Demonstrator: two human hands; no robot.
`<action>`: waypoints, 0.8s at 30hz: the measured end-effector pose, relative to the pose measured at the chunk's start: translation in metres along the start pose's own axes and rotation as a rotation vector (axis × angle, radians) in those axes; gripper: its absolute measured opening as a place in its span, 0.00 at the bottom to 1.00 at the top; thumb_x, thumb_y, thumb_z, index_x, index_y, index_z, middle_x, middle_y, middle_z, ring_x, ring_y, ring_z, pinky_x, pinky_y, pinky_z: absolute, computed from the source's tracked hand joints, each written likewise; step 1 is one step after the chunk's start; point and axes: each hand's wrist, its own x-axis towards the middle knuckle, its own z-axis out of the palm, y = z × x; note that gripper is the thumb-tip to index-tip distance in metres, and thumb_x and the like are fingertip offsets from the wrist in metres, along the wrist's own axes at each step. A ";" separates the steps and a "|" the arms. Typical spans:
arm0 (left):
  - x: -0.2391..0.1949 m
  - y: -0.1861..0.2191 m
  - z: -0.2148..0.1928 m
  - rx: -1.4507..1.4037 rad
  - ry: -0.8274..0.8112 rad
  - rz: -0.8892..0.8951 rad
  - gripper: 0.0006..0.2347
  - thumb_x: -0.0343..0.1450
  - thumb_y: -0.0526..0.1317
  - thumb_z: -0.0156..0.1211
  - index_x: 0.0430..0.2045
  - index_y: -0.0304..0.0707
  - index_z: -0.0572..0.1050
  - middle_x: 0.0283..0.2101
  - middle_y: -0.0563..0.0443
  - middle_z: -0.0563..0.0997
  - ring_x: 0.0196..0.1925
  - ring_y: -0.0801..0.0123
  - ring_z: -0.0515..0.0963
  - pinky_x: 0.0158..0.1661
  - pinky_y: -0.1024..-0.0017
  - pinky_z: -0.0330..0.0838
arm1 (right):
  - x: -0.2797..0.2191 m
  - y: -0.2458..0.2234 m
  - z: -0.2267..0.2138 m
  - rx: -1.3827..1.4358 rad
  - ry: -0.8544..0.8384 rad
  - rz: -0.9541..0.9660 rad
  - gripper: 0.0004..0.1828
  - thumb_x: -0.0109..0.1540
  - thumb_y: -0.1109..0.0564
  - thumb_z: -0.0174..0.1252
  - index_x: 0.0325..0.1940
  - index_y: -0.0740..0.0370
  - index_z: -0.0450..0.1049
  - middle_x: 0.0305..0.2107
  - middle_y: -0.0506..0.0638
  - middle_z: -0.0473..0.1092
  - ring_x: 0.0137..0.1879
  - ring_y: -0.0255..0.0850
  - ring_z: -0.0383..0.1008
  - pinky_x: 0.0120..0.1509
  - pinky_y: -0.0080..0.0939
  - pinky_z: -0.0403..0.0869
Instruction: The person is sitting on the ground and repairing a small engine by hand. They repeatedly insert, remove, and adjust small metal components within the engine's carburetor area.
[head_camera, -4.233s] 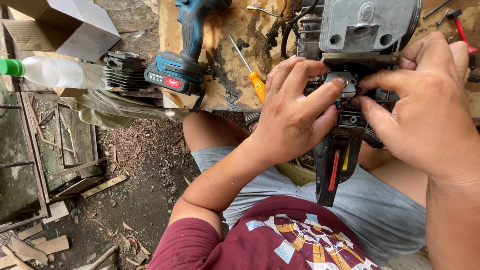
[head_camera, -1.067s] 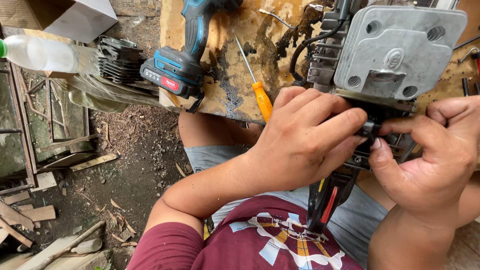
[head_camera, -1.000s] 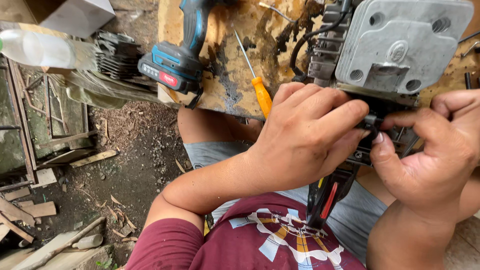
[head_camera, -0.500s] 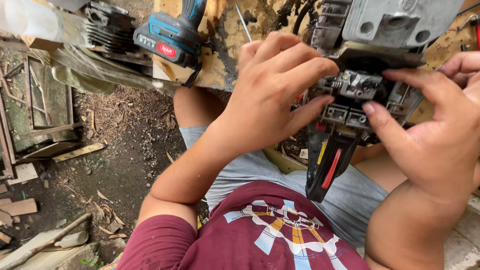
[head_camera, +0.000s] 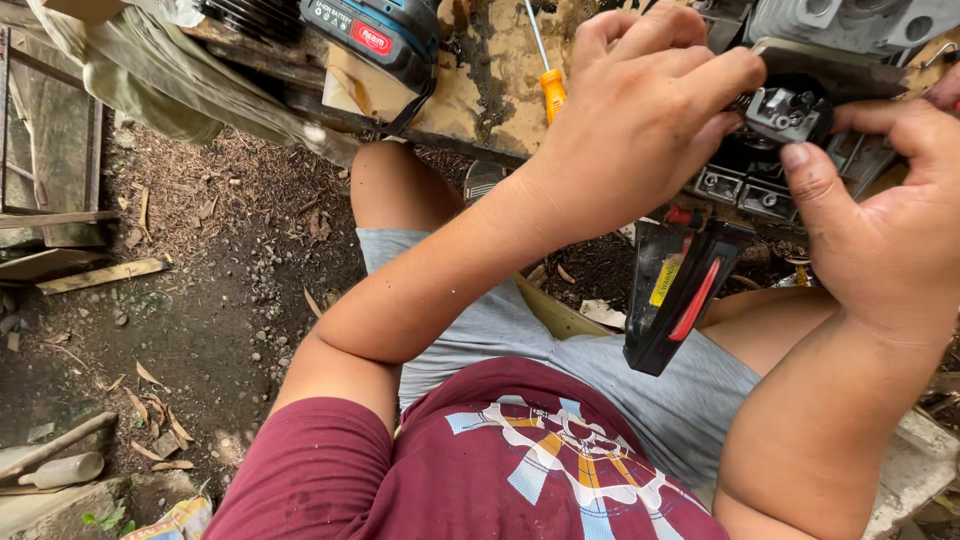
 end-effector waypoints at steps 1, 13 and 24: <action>0.000 0.000 0.000 0.017 0.011 0.016 0.10 0.68 0.38 0.67 0.40 0.43 0.76 0.35 0.57 0.80 0.55 0.63 0.73 0.56 0.53 0.57 | 0.001 -0.003 0.000 0.007 -0.002 0.009 0.17 0.69 0.54 0.64 0.54 0.69 0.72 0.50 0.52 0.68 0.59 0.40 0.67 0.68 0.37 0.68; 0.004 0.005 -0.006 0.077 -0.031 0.021 0.14 0.67 0.43 0.70 0.43 0.44 0.75 0.39 0.55 0.79 0.56 0.58 0.72 0.60 0.52 0.57 | 0.012 -0.020 -0.001 -0.105 0.015 -0.154 0.16 0.70 0.58 0.70 0.53 0.72 0.73 0.52 0.62 0.69 0.57 0.47 0.70 0.65 0.42 0.70; 0.000 0.025 -0.003 0.157 -0.133 -0.145 0.13 0.74 0.42 0.69 0.50 0.48 0.73 0.43 0.58 0.78 0.57 0.61 0.74 0.57 0.57 0.58 | 0.012 -0.015 -0.004 0.252 -0.096 0.082 0.16 0.80 0.52 0.52 0.61 0.69 0.70 0.52 0.53 0.70 0.55 0.37 0.71 0.64 0.36 0.71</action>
